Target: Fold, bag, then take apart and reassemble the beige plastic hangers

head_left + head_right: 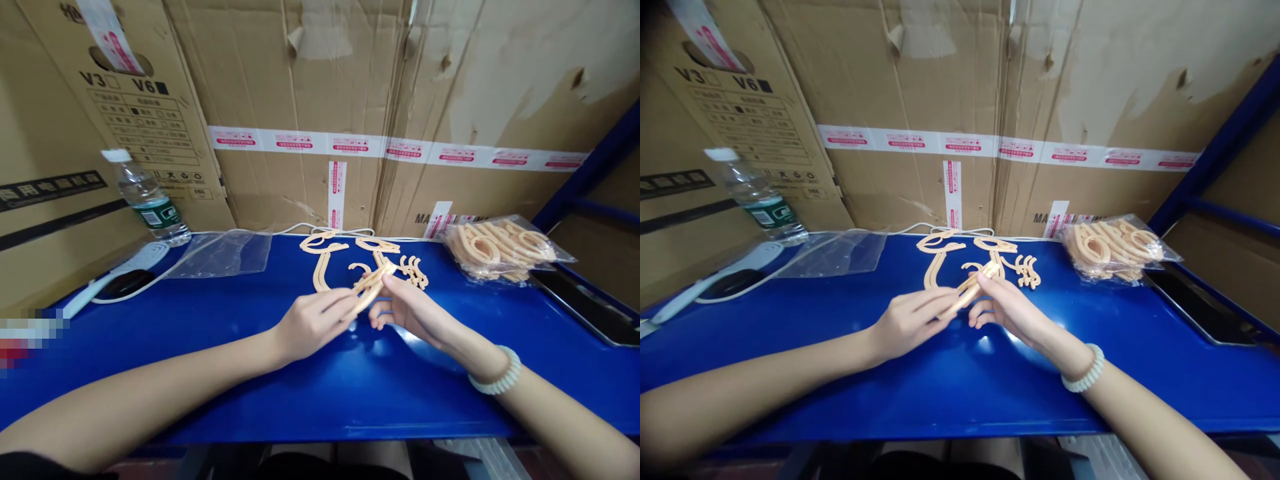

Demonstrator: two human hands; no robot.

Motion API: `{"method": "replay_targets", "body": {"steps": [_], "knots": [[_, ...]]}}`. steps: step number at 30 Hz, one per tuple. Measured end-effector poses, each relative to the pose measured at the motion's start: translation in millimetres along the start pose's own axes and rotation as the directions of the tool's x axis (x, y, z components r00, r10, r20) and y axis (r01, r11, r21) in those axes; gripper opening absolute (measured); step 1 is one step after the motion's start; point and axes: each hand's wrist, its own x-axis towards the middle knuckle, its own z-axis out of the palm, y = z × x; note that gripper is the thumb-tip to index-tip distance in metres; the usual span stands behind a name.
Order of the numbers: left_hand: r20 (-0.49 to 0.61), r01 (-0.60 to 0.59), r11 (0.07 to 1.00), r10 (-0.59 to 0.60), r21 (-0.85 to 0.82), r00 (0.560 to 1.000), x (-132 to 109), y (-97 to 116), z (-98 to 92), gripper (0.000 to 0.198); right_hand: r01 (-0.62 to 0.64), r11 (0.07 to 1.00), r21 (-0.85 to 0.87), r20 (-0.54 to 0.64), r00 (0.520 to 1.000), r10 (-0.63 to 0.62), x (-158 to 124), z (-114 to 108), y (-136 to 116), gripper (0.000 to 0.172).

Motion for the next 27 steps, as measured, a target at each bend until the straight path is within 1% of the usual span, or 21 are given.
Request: {"method": "replay_targets", "body": {"steps": [1, 2, 3, 4, 5, 6, 7, 8, 9, 10, 11, 12, 13, 15, 18, 20, 22, 25, 27], "knots": [[0.025, -0.067, 0.998, 0.067, 0.017, 0.997, -2.6, 0.9, 0.9, 0.025, 0.006, 1.0, 0.0, -0.002, 1.0, -0.006, -0.3, 0.6, 1.2, 0.055], [0.046, -0.083, 0.997, 0.082, 0.004, 0.996, -4.1, 2.1, 1.4, 0.03, 0.013, 1.0, -0.013, -0.007, 1.0, -0.013, -0.6, 0.2, 1.7, 0.054], [0.06, -0.053, 0.998, 0.056, -0.037, 0.997, -4.4, 3.5, 1.6, 0.034, 0.019, 0.999, -0.037, -0.013, 1.0, -0.019, -0.9, -0.6, 1.7, 0.052], [0.064, 0.015, 0.995, -0.008, -0.103, 0.998, -4.0, 5.0, 1.8, 0.037, 0.027, 0.997, -0.066, -0.014, 1.0, -0.028, -1.3, -1.7, 1.3, 0.05], [0.069, 0.12, 0.975, -0.108, -0.189, 0.992, -3.0, 6.4, 1.9, 0.04, 0.037, 0.994, -0.1, -0.012, 0.999, -0.039, -1.8, -2.6, 0.8, 0.047], [0.082, 0.246, 0.927, -0.232, -0.284, 0.969, -1.7, 7.5, 2.2, 0.043, 0.049, 0.989, -0.137, -0.005, 0.999, -0.051, -2.2, -3.2, 0.4, 0.044], [0.116, 0.379, 0.846, -0.363, -0.374, 0.924, -0.2, 8.0, 2.7, 0.045, 0.064, 0.982, -0.175, 0.006, 0.998, -0.064, -2.5, -3.6, 0.4, 0.041], [0.171, 0.503, 0.739, -0.482, -0.448, 0.859, 1.3, 8.0, 3.5, 0.047, 0.08, 0.974, -0.213, 0.02, 0.997, -0.077, -2.7, -3.6, 0.7, 0.04], [0.244, 0.603, 0.623, -0.566, -0.499, 0.787, 2.7, 7.4, 4.4, 0.046, 0.092, 0.964, -0.247, 0.034, 0.996, -0.087, -2.7, -3.5, 1.4, 0.04], [0.317, 0.672, 0.519, -0.614, -0.528, 0.723, 3.8, 6.4, 5.2, 0.044, 0.097, 0.956, -0.278, 0.048, 0.995, -0.087, -2.5, -3.2, 2.5, 0.04], [0.38, 0.715, 0.443, -0.63, -0.54, 0.677, 4.7, 5.3, 6.0, 0.04, 0.097, 0.949, -0.302, 0.058, 0.995, -0.083, -2.1, -2.8, 3.6, 0.04], [0.423, 0.738, 0.398, -0.63, -0.544, 0.651, 5.3, 4.1, 6.6, 0.035, 0.096, 0.943, -0.318, 0.064, 0.995, -0.08, -1.6, -2.4, 4.7, 0.039], [0.445, 0.747, 0.379, -0.624, -0.545, 0.642, 5.7, 2.9, 6.9, 0.029, 0.096, 0.94, -0.329, 0.065, 0.995, -0.079, -0.9, -2.0, 5.4, 0.037], [0.447, 0.747, 0.374, -0.624, -0.55, 0.641, 5.9, 1.2, 7.1, 0.02, 0.099, 0.934, -0.342, 0.057, 0.995, -0.085, 0.6, -1.4, 5.4, 0.031], [0.417, 0.741, 0.335, -0.66, -0.582, 0.625, 5.3, -1.1, 7.2, 0.016, 0.11, 0.925, -0.364, -0.002, 0.993, -0.119, 2.8, -1.8, 1.5, 0.029], [0.369, 0.724, 0.317, -0.696, -0.612, 0.616, 5.1, -2.9, 7.4, 0.017, 0.099, 0.919, -0.382, -0.07, 0.988, -0.136, 3.9, -3.5, -1.6, 0.03], [0.298, 0.705, 0.329, -0.736, -0.628, 0.608, 5.4, -4.8, 7.4, 0.019, 0.082, 0.924, -0.374, -0.146, 0.978, -0.146, 4.9, -6.3, -3.1, 0.032], [0.208, 0.677, 0.348, -0.775, -0.648, 0.597, 6.4, -7.3, 6.8, 0.023, 0.066, 0.95, -0.304, -0.237, 0.961, -0.143, 6.8, -10.6, -1.4, 0.032], [0.173, 0.656, 0.359, -0.78, -0.664, 0.602, 6.9, -8.8, 6.3, 0.025, 0.048, 0.971, -0.235, -0.279, 0.953, -0.115, 7.9, -12.2, 0.7, 0.032]]}}
